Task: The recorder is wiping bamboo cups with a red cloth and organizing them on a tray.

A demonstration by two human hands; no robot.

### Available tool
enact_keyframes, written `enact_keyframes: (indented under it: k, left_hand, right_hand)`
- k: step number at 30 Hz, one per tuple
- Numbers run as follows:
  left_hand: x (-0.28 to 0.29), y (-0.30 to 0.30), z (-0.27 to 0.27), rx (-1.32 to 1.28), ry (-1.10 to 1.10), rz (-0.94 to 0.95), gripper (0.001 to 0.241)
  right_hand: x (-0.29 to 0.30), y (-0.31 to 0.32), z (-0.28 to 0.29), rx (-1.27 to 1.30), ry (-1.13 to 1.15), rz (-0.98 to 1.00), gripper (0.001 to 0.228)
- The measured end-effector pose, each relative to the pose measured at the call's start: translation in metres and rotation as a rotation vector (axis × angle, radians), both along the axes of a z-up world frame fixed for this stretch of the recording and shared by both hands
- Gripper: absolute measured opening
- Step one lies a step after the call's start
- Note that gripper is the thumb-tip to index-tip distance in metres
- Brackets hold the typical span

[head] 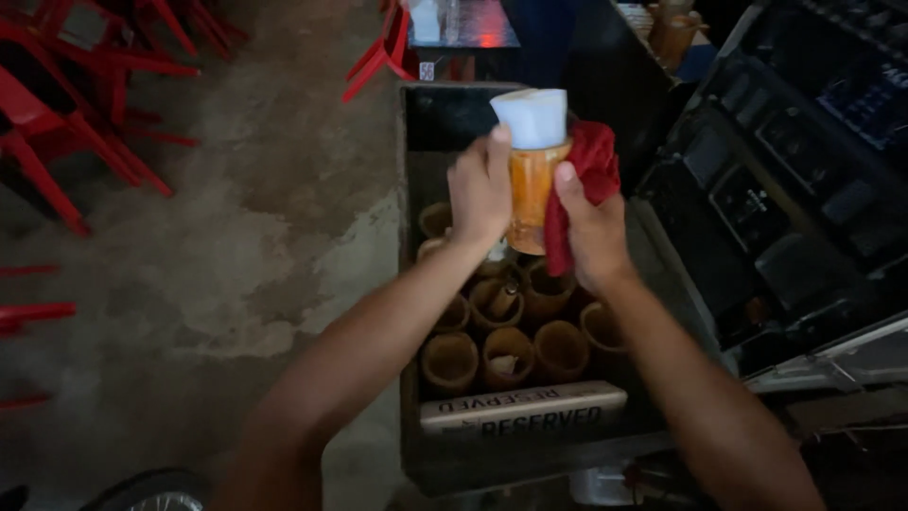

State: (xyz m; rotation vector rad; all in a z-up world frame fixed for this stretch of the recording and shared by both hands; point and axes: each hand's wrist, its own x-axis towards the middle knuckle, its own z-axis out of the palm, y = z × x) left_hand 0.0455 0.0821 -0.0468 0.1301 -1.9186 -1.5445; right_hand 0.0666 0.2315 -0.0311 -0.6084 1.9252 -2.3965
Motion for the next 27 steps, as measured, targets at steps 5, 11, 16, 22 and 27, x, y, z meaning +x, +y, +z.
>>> enact_keyframes:
  k: [5, 11, 16, 22, 27]
  left_hand:
    - [0.011, 0.020, -0.002, 0.085, 0.160, -0.128, 0.075]
    - [0.001, 0.016, -0.023, 0.227, 0.320, -0.498, 0.073]
    - [0.014, 0.025, -0.006, -0.143, 0.283, -0.230, 0.082]
    - [0.036, 0.032, 0.013, -0.160, 0.353, -0.195, 0.087]
    - [0.052, 0.027, 0.028, -0.152, 0.230, -0.222, 0.082]
  right_hand:
    - [0.010, -0.012, 0.002, 0.074, 0.160, -0.176, 0.065]
    - [0.003, 0.002, 0.027, -0.151, -0.312, 0.010, 0.068]
    - [-0.006, 0.012, 0.014, -0.288, -0.394, 0.110, 0.069]
    - [0.003, 0.005, 0.014, -0.134, -0.100, -0.167, 0.064]
    - [-0.021, 0.014, -0.007, -0.245, -0.203, -0.039, 0.059]
